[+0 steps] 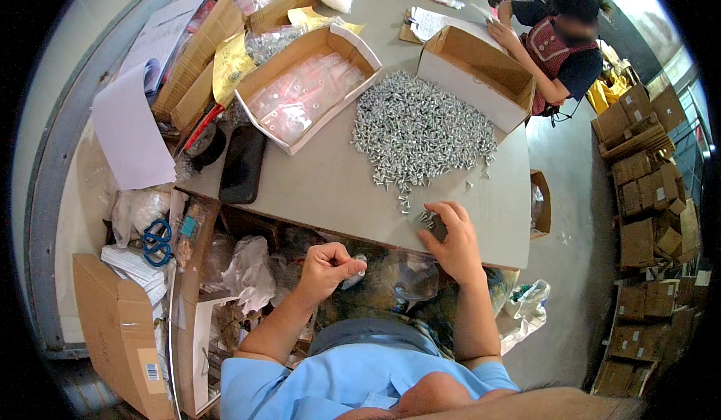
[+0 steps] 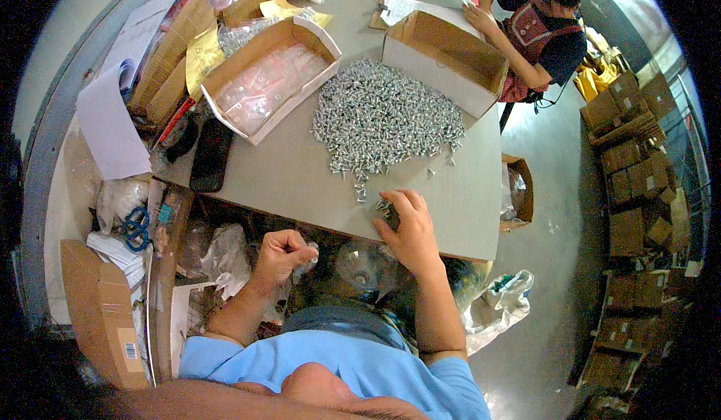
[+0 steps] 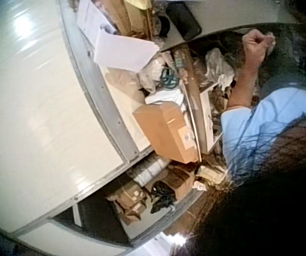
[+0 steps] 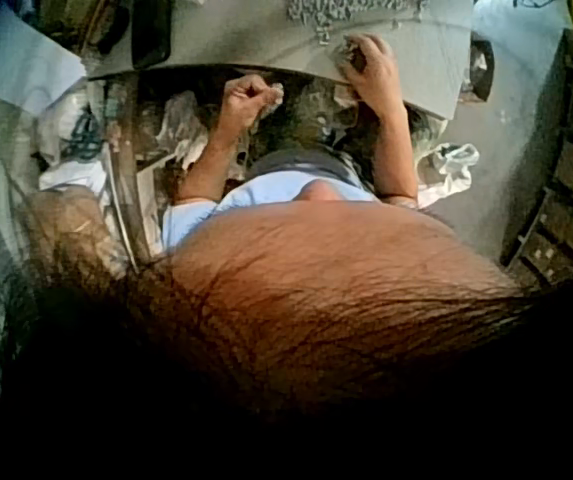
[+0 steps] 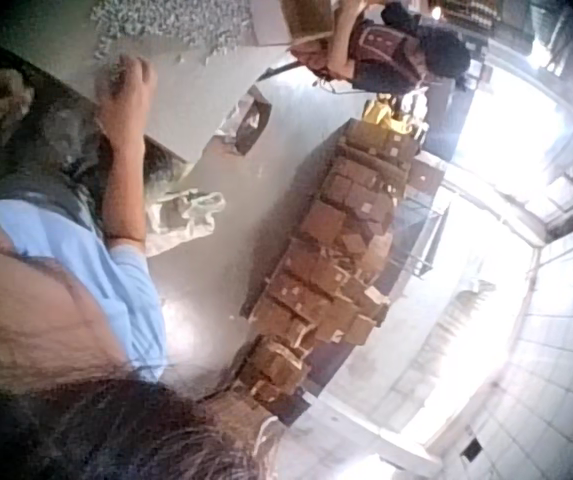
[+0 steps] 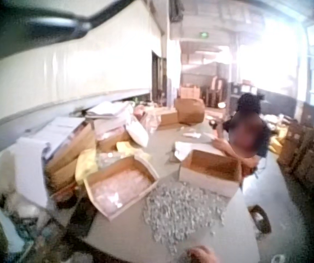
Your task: The person sorts small screws from a pile on a table, placing them into a plastic bag by hand while sitting at a cluttered workspace.
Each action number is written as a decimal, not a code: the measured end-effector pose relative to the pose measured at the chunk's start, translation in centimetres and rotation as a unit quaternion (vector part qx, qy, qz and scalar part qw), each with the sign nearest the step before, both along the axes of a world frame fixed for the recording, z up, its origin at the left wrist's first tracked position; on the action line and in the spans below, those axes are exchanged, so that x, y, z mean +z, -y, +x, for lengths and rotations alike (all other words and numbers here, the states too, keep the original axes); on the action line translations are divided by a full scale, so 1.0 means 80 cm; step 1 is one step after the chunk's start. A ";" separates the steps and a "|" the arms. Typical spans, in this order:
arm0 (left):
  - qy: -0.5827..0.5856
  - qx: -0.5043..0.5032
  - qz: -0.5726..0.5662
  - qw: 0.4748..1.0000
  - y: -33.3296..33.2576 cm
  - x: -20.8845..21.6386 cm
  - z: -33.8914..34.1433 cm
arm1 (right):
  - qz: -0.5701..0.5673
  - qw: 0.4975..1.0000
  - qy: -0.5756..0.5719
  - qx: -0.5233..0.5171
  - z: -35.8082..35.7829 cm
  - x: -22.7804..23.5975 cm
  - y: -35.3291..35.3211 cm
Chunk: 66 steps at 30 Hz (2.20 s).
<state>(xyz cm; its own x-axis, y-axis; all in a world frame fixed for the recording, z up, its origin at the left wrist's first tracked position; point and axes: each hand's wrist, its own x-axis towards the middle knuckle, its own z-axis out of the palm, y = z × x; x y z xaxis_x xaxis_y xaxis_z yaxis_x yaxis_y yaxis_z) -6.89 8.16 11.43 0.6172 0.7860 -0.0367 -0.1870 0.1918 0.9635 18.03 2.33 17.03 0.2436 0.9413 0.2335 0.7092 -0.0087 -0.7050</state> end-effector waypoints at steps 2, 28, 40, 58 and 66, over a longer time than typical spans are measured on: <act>-0.047 -0.006 -0.005 0.999 0.006 -0.003 -0.002 | 0.006 1.000 0.009 -0.002 -0.001 0.000 -0.001; -0.181 -0.189 0.086 0.961 0.091 -0.130 0.080 | 0.042 0.995 0.087 -0.012 -0.016 -0.005 0.018; -0.205 -0.206 0.034 0.956 0.099 -0.110 0.079 | 0.060 0.996 0.072 -0.008 -0.019 -0.011 0.025; -0.085 -0.158 -0.012 0.984 0.102 -0.094 0.087 | 0.075 0.992 0.105 -0.002 -0.031 -0.006 -0.043; -0.091 -0.161 -0.057 0.981 0.103 -0.103 0.087 | -0.055 0.990 0.072 0.104 -0.018 0.015 -0.007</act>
